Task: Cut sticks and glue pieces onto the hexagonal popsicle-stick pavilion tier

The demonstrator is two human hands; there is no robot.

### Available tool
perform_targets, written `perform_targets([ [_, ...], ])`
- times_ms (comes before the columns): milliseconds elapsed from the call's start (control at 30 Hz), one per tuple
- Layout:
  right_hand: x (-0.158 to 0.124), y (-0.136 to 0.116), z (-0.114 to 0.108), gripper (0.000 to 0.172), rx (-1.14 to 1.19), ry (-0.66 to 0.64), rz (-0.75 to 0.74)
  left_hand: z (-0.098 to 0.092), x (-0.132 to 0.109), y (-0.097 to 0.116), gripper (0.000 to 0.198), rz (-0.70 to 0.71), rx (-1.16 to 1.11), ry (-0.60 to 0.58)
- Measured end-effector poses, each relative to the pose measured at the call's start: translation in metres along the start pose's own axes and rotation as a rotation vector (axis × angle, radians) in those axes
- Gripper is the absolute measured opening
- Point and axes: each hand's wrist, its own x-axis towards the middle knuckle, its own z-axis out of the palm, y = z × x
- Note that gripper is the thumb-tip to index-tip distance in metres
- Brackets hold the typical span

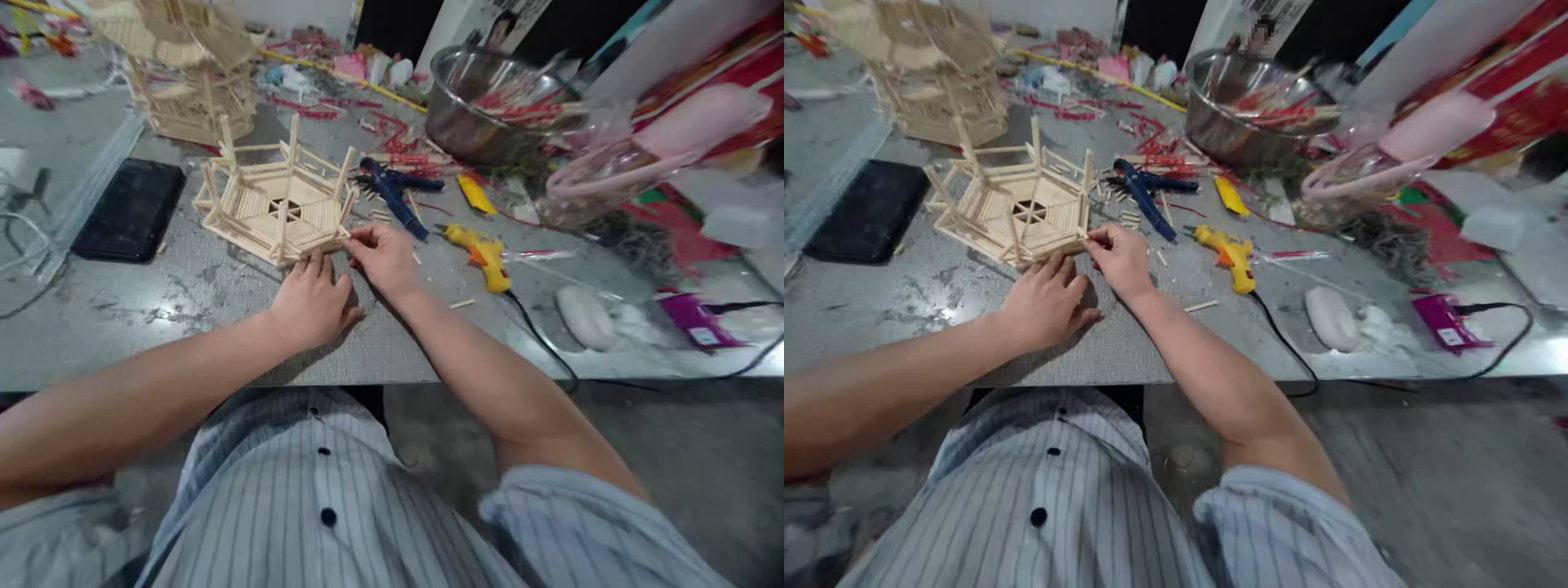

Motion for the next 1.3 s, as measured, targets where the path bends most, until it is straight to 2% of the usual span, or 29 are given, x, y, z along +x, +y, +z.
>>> perform_targets([
  [233,0.002,0.009,0.0,0.018,0.019,-0.02,-0.024,-0.001,0.0,0.001,0.053,-0.014,-0.002,0.009],
  [600,0.002,0.012,0.0,0.014,0.023,-0.023,-0.044,-0.001,0.0,0.002,0.049,-0.024,0.002,0.04],
  [967,0.001,0.007,0.0,0.01,0.021,-0.018,-0.023,0.0,-0.001,0.002,0.051,-0.023,0.014,0.023],
  [1300,0.002,0.011,0.0,0.018,-0.003,-0.037,-0.043,0.0,-0.001,0.001,0.051,-0.022,-0.027,0.025],
])
